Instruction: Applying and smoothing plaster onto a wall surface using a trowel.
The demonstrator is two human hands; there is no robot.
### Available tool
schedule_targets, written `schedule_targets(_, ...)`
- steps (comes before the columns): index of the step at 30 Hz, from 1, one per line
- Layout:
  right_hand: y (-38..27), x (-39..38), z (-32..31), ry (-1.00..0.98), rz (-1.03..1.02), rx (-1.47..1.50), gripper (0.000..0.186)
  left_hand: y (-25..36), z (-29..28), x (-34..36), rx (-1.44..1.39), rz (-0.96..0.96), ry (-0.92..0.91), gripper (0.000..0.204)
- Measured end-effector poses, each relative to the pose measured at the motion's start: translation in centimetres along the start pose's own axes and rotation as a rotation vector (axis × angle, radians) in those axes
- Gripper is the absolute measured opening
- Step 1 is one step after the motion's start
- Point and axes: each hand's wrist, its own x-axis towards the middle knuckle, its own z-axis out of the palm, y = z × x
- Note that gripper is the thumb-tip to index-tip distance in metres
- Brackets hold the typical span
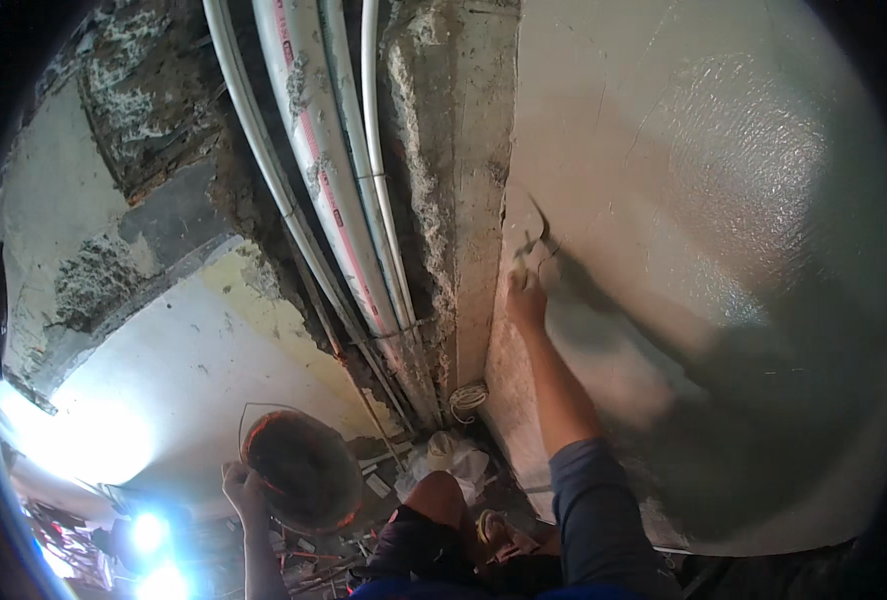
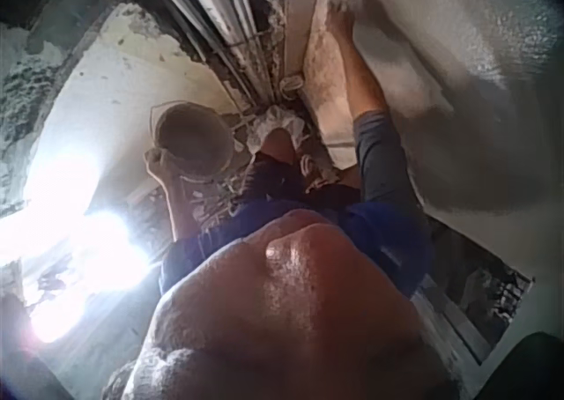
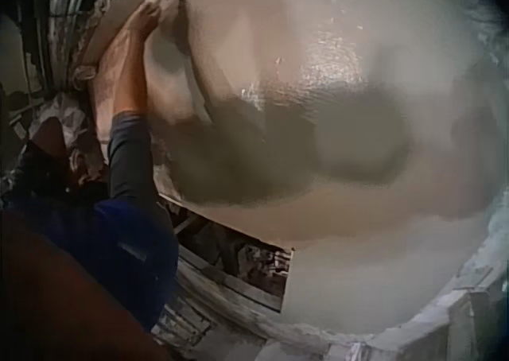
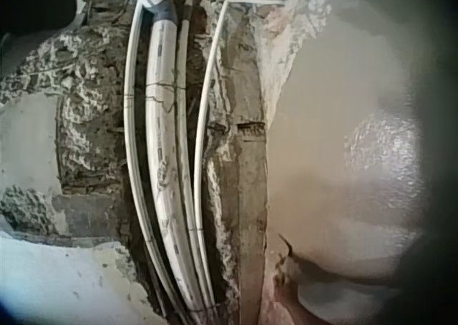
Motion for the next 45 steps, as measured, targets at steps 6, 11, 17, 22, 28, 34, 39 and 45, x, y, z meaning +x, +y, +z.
schedule_targets(6,3.4,-4.8,3.1,-0.111,0.147,-0.002,0.043,0.7,-0.3,-0.5,0.084,0.030,-0.012,0.012)
schedule_targets(11,7.3,-6.0,-1.8,-0.198,0.230,-0.455,0.045,1.1,0.4,-0.2,0.123,0.014,-0.018,0.012)
schedule_targets(17,1.1,-7.1,-9.3,-0.056,0.108,-0.580,0.050,1.7,2.3,0.3,0.091,0.064,-0.064,0.014)
schedule_targets(22,-6.6,-7.4,-16.0,0.149,0.045,-0.478,0.053,2.4,4.2,0.2,0.018,0.049,-0.082,0.018)
schedule_targets(28,-10.0,-10.5,-20.0,0.379,-0.276,-0.282,0.052,2.7,4.6,0.5,-0.054,0.072,-0.088,0.017)
schedule_targets(34,-2.9,-14.4,-15.3,0.114,-0.281,-0.521,0.051,4.6,3.9,0.0,-0.142,0.119,-0.094,0.018)
schedule_targets(39,1.6,-10.4,-8.6,-0.202,0.005,-0.724,0.052,6.5,1.3,-2.3,-0.204,0.073,-0.060,0.016)
schedule_targets(45,0.4,-6.6,-8.0,-0.312,0.155,-0.795,0.052,4.4,-4.6,-2.6,-0.051,0.053,0.004,0.015)
